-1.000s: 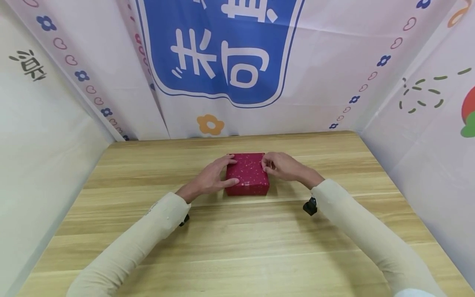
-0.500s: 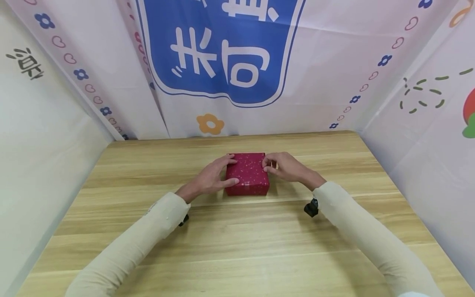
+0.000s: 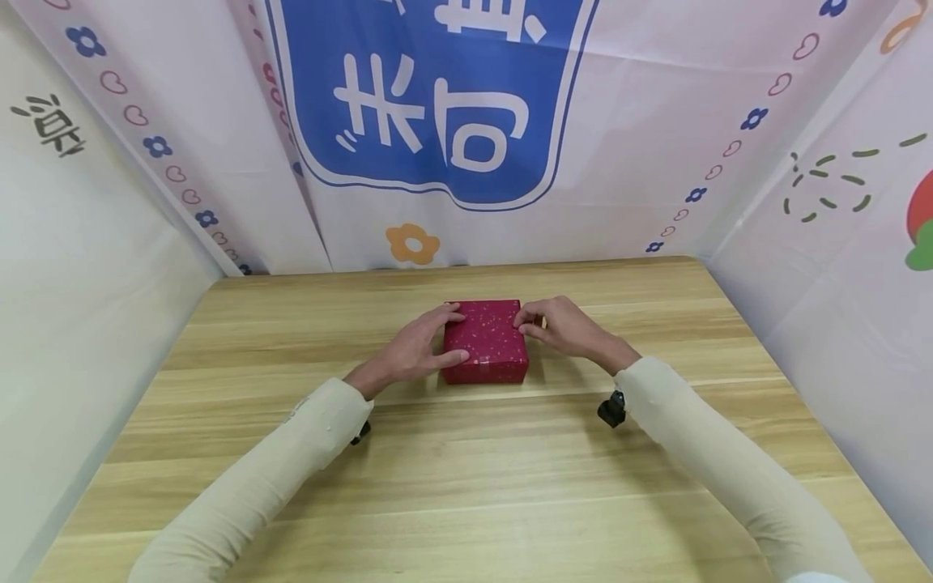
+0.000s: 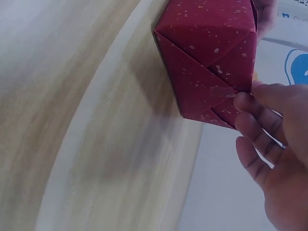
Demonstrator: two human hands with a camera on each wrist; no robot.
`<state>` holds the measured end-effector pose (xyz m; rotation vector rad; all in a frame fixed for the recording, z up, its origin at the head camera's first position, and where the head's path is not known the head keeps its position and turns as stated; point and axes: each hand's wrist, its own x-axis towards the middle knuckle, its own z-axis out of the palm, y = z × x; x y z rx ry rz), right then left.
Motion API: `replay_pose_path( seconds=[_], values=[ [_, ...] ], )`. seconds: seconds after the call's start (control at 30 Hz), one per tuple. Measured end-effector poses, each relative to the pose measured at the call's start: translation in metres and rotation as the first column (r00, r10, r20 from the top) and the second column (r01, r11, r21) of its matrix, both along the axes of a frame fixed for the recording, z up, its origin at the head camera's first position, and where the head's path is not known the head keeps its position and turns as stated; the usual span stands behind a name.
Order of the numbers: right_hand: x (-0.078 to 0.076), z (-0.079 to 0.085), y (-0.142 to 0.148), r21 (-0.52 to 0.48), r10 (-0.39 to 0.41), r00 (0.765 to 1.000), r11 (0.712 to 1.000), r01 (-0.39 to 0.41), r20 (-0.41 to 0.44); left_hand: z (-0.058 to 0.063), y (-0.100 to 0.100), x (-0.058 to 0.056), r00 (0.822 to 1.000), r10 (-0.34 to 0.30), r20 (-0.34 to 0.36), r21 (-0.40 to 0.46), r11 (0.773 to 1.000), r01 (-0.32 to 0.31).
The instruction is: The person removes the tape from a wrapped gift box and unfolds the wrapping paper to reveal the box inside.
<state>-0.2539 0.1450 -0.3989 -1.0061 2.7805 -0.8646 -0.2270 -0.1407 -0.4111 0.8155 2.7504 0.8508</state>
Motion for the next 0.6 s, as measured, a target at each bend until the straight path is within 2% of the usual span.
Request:
replay_pose_path(
  seconds=[0.27, 0.4, 0.6],
  values=[
    [-0.002, -0.003, -0.008, 0.119, -0.012, 0.997, 0.993, 0.022, -0.080, -0.001, -0.001, 0.000, 1.000, 0.006, 0.004, 0.001, 1.000, -0.006],
    [-0.001, -0.007, -0.008, 0.098, 0.009, 0.997, 0.995, -0.002, -0.074, -0.001, -0.001, 0.000, 1.000, 0.010, -0.003, -0.003, 1.000, -0.010],
    [0.000, -0.013, -0.005, 0.024, 0.045, 0.999, 0.999, -0.045, -0.015, 0.000, -0.001, 0.000, 1.000, 0.011, -0.005, -0.013, 1.000, -0.011]
  ],
)
